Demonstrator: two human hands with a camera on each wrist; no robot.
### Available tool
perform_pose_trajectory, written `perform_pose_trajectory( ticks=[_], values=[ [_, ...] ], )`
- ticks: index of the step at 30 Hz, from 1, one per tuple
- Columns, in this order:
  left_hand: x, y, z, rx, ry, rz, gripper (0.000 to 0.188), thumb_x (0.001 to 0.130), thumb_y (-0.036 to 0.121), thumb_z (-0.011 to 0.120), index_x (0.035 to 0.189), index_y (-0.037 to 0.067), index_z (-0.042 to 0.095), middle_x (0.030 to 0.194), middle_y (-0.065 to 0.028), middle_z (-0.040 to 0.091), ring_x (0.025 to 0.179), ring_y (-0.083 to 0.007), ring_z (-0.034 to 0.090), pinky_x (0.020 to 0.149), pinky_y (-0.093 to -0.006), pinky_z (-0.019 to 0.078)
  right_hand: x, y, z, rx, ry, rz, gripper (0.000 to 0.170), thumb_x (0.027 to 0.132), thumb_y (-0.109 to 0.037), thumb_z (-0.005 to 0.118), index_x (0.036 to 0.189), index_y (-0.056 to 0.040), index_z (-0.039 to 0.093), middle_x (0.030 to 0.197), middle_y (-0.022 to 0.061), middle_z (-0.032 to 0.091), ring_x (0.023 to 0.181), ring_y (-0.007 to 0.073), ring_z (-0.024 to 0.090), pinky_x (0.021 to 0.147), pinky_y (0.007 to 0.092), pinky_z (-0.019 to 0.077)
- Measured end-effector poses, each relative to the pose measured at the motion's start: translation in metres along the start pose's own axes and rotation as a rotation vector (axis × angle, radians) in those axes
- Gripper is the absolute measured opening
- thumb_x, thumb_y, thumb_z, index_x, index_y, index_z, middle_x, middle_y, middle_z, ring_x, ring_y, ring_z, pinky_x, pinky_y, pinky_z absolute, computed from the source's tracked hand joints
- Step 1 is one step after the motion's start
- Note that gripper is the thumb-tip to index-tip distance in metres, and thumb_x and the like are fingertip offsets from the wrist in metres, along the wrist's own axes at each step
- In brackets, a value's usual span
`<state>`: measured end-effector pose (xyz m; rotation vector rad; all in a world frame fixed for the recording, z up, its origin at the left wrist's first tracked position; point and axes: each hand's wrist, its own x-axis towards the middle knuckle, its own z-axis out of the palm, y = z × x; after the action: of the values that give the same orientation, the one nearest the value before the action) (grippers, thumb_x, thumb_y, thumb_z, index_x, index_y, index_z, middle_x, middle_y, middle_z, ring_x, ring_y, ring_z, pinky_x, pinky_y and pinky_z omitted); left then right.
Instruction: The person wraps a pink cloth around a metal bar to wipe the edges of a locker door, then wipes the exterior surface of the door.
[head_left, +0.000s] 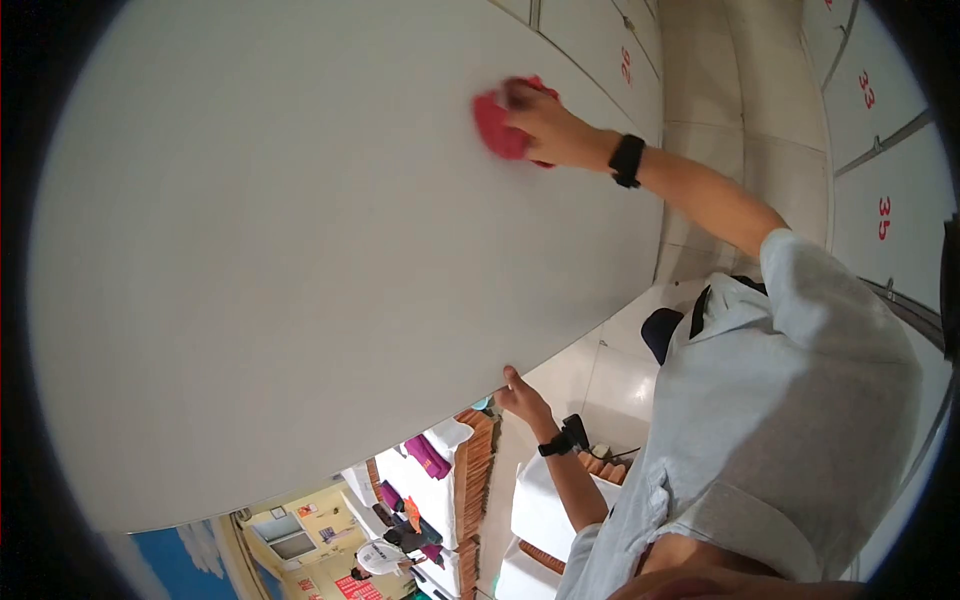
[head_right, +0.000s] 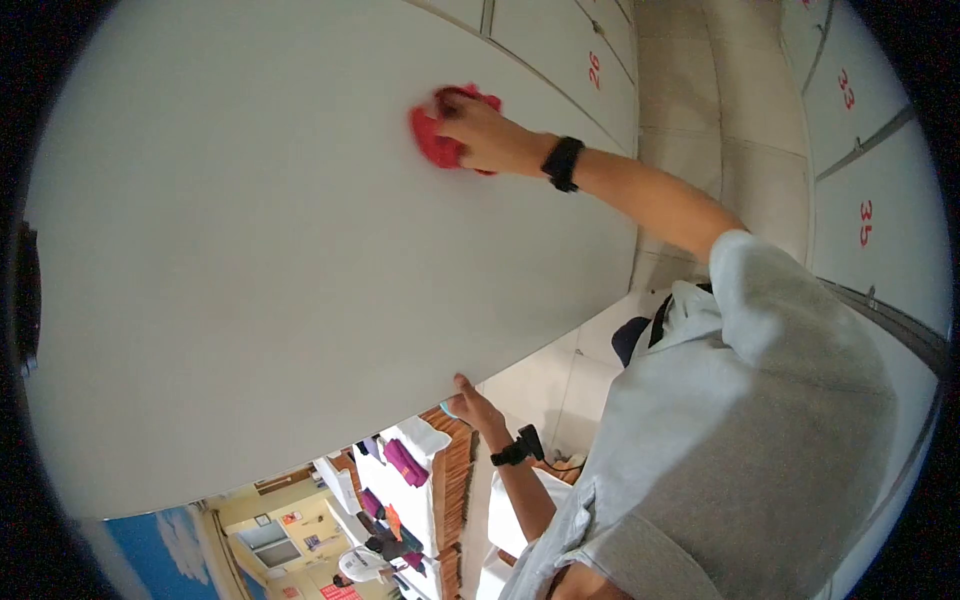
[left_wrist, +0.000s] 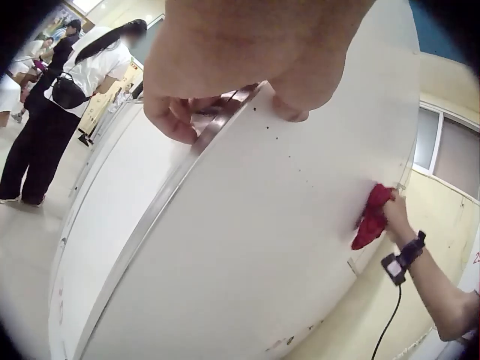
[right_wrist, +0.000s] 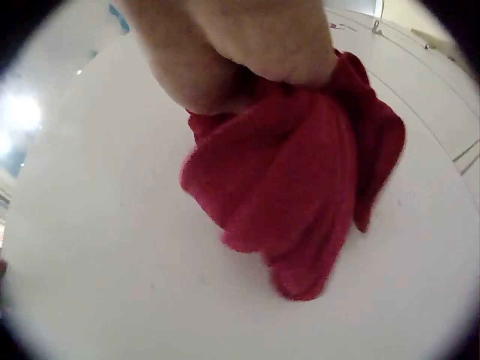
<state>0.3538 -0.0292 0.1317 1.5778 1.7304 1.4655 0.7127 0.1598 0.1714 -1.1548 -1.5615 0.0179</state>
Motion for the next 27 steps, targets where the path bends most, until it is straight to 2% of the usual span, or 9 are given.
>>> perform_pose_trajectory(
  ticks=[4,8,10,13,15,18,20,22,27],
  values=[
    [0.001,-0.027,-0.015,0.047,-0.089,-0.133,0.048,0.091,0.037,0.063,0.097,-0.011,0.060,0.089,-0.0063,0.062,0.082,-0.0125,0.054,0.074,-0.0259,0.0443,0.043,-0.034,-0.022,0.078,0.061,-0.128,0.041,0.059,0.005,0.066,0.098,-0.0047,0.060,0.103,0.0157,0.052,0.102,0.0339,0.049,0.084,0.0409,0.0427],
    [0.003,-0.034,-0.010,-0.081,-0.063,-0.063,0.041,0.092,0.028,0.063,0.107,-0.009,0.057,0.101,-0.0078,0.061,0.090,-0.0140,0.055,0.080,-0.0273,0.0453,-0.029,0.014,0.015,-0.007,-0.172,0.104,0.046,0.061,0.002,0.067,0.104,-0.0090,0.062,0.110,0.0142,0.057,0.108,0.0309,0.049,0.094,0.0457,0.0369],
    [0.004,-0.034,-0.010,-0.081,-0.060,-0.054,0.039,0.092,0.025,0.063,0.110,-0.009,0.055,0.104,-0.0080,0.060,0.092,-0.0146,0.056,0.082,-0.0276,0.0454,-0.023,0.007,0.013,0.001,-0.052,0.185,0.045,0.059,0.005,0.067,0.102,-0.0084,0.061,0.103,0.0127,0.061,0.106,0.0314,0.049,0.093,0.0445,0.0366],
    [0.000,-0.035,-0.013,-0.046,-0.062,-0.120,0.035,0.093,0.023,0.062,0.109,-0.009,0.056,0.103,-0.0082,0.060,0.092,-0.0150,0.056,0.083,-0.0283,0.0459,0.029,-0.040,-0.018,0.057,0.032,0.019,0.040,0.059,0.006,0.065,0.097,-0.0065,0.059,0.104,0.0136,0.059,0.106,0.0338,0.049,0.092,0.0432,0.0372],
    [0.001,-0.026,-0.005,-0.060,-0.066,-0.094,0.039,0.093,0.033,0.061,0.098,-0.005,0.059,0.091,-0.0037,0.058,0.084,-0.0143,0.050,0.077,-0.0301,0.0426,0.039,-0.053,-0.009,0.066,0.095,-0.087,0.029,0.063,0.002,0.066,0.089,-0.0076,0.057,0.108,0.0087,0.061,0.105,0.0319,0.049,0.094,0.0454,0.0346],
    [-0.002,-0.009,-0.002,-0.065,-0.035,-0.095,0.035,0.093,0.025,0.062,0.104,-0.008,0.058,0.097,-0.0075,0.061,0.088,-0.0141,0.055,0.080,-0.0278,0.0458,-0.010,-0.081,0.020,0.146,0.162,-0.144,0.029,0.062,-0.001,0.069,0.086,-0.0100,0.057,0.101,0.0060,0.062,0.106,0.0299,0.048,0.094,0.0472,0.0337],
    [-0.002,-0.013,-0.001,-0.072,-0.008,-0.070,0.036,0.093,0.027,0.062,0.103,-0.008,0.058,0.095,-0.0063,0.061,0.085,-0.0135,0.055,0.078,-0.0268,0.0449,-0.042,-0.104,0.034,0.223,-0.014,-0.244,0.027,0.062,-0.004,0.071,0.084,-0.0113,0.057,0.098,0.0057,0.062,0.106,0.0280,0.047,0.093,0.0475,0.0342],
    [-0.001,-0.019,0.002,-0.079,0.015,-0.047,0.037,0.093,0.028,0.062,0.101,-0.007,0.058,0.092,-0.0051,0.061,0.083,-0.0129,0.054,0.075,-0.0259,0.0441,-0.035,-0.105,0.034,0.254,-0.122,-0.198,0.023,0.063,-0.004,0.070,0.081,-0.0115,0.058,0.100,0.0054,0.061,0.101,0.0262,0.047,0.089,0.0481,0.0353],
    [-0.003,-0.012,0.002,-0.036,0.002,-0.038,0.035,0.092,0.029,0.062,0.099,-0.005,0.060,0.084,-0.0016,0.059,0.071,-0.0077,0.048,0.060,-0.0224,0.0369,-0.012,-0.109,0.025,0.204,-0.008,-0.216,0.021,0.063,-0.004,0.068,0.079,-0.0133,0.061,0.092,0.0032,0.060,0.093,0.0265,0.046,0.082,0.0477,0.0374]
  ],
)
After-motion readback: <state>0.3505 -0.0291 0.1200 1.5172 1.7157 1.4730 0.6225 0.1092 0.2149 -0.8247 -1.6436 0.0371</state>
